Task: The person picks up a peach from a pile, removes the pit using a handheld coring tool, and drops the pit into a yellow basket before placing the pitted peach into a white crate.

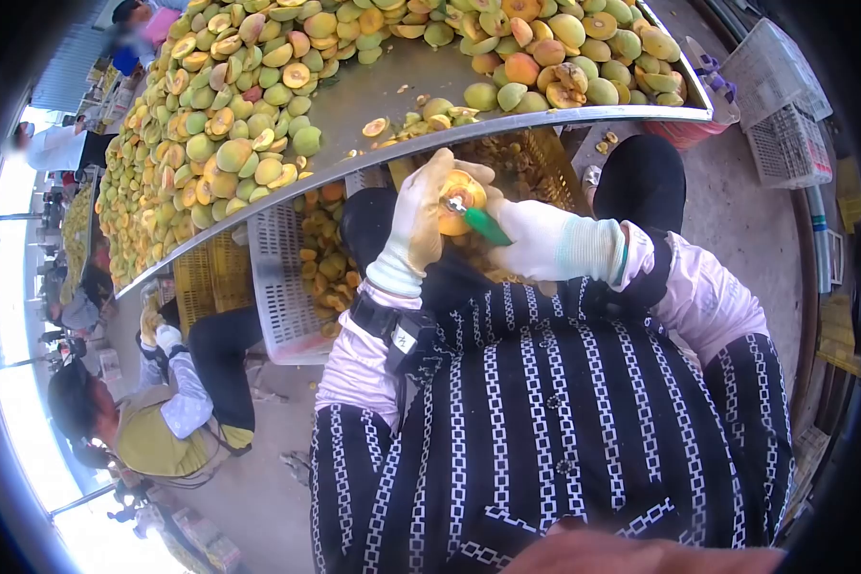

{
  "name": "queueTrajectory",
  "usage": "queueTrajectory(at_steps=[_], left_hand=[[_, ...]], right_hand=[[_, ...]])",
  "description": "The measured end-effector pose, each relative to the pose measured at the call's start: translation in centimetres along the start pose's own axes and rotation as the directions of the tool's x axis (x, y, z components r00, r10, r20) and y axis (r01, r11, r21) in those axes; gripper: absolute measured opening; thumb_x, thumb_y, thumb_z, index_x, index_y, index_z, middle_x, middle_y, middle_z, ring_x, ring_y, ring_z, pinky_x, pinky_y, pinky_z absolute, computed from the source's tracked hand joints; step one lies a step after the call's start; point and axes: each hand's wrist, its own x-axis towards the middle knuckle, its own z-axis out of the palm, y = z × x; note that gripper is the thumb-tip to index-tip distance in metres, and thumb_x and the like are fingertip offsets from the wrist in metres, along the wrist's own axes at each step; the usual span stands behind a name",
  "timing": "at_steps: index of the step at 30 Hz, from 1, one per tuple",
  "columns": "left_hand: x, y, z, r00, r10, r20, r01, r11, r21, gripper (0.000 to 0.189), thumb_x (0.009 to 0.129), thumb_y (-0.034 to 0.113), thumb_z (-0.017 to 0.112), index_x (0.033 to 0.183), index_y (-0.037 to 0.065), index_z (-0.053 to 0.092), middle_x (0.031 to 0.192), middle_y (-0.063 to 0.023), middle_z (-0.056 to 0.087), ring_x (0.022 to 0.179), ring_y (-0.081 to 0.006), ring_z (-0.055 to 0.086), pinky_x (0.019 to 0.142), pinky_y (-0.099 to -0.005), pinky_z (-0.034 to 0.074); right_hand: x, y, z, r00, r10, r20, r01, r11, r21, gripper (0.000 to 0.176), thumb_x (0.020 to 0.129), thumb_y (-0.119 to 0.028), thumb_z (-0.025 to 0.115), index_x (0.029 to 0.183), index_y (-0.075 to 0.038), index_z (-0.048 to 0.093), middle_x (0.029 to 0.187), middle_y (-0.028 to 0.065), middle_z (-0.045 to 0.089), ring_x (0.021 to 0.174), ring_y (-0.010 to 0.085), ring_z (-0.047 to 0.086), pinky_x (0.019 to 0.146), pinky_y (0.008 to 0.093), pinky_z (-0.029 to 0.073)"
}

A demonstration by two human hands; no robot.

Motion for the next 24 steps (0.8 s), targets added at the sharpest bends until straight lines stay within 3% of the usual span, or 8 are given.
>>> queueTrajectory(at_steps=[5, 7, 14, 16, 20, 21, 23, 24], left_hand=[[0.1, -0.8, 0.7, 0.999, -0.045, -0.005, 0.045, 0.999, -0.017, 0.052, 0.101, 0.041, 0.035, 0.110, -0.005, 0.057, 0.093, -0.0184, 0.067, 0.081, -0.0232, 0.067, 0.075, -0.0323, 0.055], [0.1, -1.5, 1.9, 0.962, 0.209, -0.175, -0.217, 0.976, -0.029, 0.046, 0.102, 0.037, 0.039, 0.112, -0.004, 0.056, 0.093, -0.0174, 0.067, 0.084, -0.0197, 0.066, 0.078, -0.0288, 0.053], [-0.2, -3.3, 3.4, 0.816, 0.506, -0.279, -0.521, 0.853, 0.026, 0.038, 0.100, 0.034, 0.044, 0.118, 0.001, 0.051, 0.097, -0.0182, 0.066, 0.071, -0.0188, 0.066, 0.061, -0.0272, 0.056], [0.5, -3.0, 3.9, 0.806, 0.499, -0.318, -0.529, 0.848, -0.013, 0.040, 0.100, 0.036, 0.043, 0.119, 0.002, 0.050, 0.096, -0.0182, 0.065, 0.068, -0.0191, 0.066, 0.056, -0.0265, 0.055], [1.7, -2.9, 3.9, 0.819, 0.441, -0.367, -0.496, 0.866, -0.067, 0.050, 0.099, 0.047, 0.037, 0.121, 0.003, 0.048, 0.098, -0.0190, 0.065, 0.063, -0.0215, 0.065, 0.049, -0.0250, 0.053], [1.8, -3.3, 3.5, 0.848, 0.384, -0.366, -0.452, 0.884, -0.121, 0.055, 0.099, 0.051, 0.035, 0.122, 0.002, 0.047, 0.099, -0.0196, 0.065, 0.063, -0.0224, 0.065, 0.048, -0.0255, 0.053], [3.1, -4.4, 2.2, 0.802, 0.321, -0.503, -0.448, 0.881, -0.152, 0.056, 0.098, 0.052, 0.035, 0.122, 0.003, 0.048, 0.098, -0.0182, 0.065, 0.063, -0.0224, 0.065, 0.049, -0.0249, 0.053], [3.6, -5.2, 1.5, 0.739, 0.245, -0.627, -0.449, 0.873, -0.188, 0.057, 0.097, 0.054, 0.035, 0.122, 0.004, 0.048, 0.097, -0.0168, 0.066, 0.064, -0.0224, 0.065, 0.050, -0.0243, 0.053]], right_hand=[[0.6, 2.1, -0.4, 0.997, -0.017, 0.075, 0.003, 0.982, 0.191, 0.028, 0.082, -0.015, 0.058, 0.098, 0.004, 0.044, 0.065, 0.0095, 0.060, 0.046, 0.0184, 0.059, 0.040, 0.0309, 0.048], [0.4, 2.3, -0.2, 1.000, -0.019, 0.006, 0.017, 0.962, 0.273, 0.028, 0.081, -0.016, 0.060, 0.097, 0.003, 0.046, 0.064, 0.0071, 0.058, 0.042, 0.0164, 0.056, 0.036, 0.0287, 0.044], [0.0, 2.8, 0.5, 0.960, -0.152, 0.236, -0.071, 0.683, 0.727, 0.014, 0.083, -0.014, 0.059, 0.079, -0.003, 0.051, 0.053, 0.0028, 0.049, 0.033, 0.0123, 0.044, 0.031, 0.0238, 0.036], [1.1, 3.4, 1.8, 0.889, -0.409, 0.205, -0.070, 0.322, 0.944, 0.017, 0.085, -0.012, 0.059, 0.071, -0.005, 0.052, 0.050, 0.0014, 0.047, 0.032, 0.0116, 0.043, 0.031, 0.0229, 0.034], [1.9, 3.8, 2.9, 0.834, -0.541, 0.111, -0.101, 0.049, 0.994, 0.014, 0.086, -0.013, 0.058, 0.076, -0.005, 0.052, 0.050, 0.0010, 0.048, 0.030, 0.0110, 0.042, 0.031, 0.0219, 0.034], [1.7, 3.9, 2.8, 0.833, -0.543, 0.108, -0.098, 0.048, 0.994, 0.014, 0.086, -0.013, 0.058, 0.076, -0.005, 0.052, 0.050, 0.0010, 0.048, 0.030, 0.0110, 0.042, 0.031, 0.0219, 0.034], [1.0, 3.3, 2.4, 0.957, -0.290, -0.016, 0.183, 0.560, 0.808, 0.017, 0.085, -0.018, 0.060, 0.085, -0.004, 0.052, 0.053, 0.0068, 0.052, 0.036, 0.0200, 0.050, 0.036, 0.0298, 0.041], [2.5, 4.9, 3.9, 0.859, -0.323, -0.397, 0.417, 0.892, 0.177, 0.026, 0.085, -0.023, 0.061, 0.094, -0.002, 0.050, 0.062, 0.0157, 0.058, 0.054, 0.0319, 0.061, 0.051, 0.0384, 0.048]])
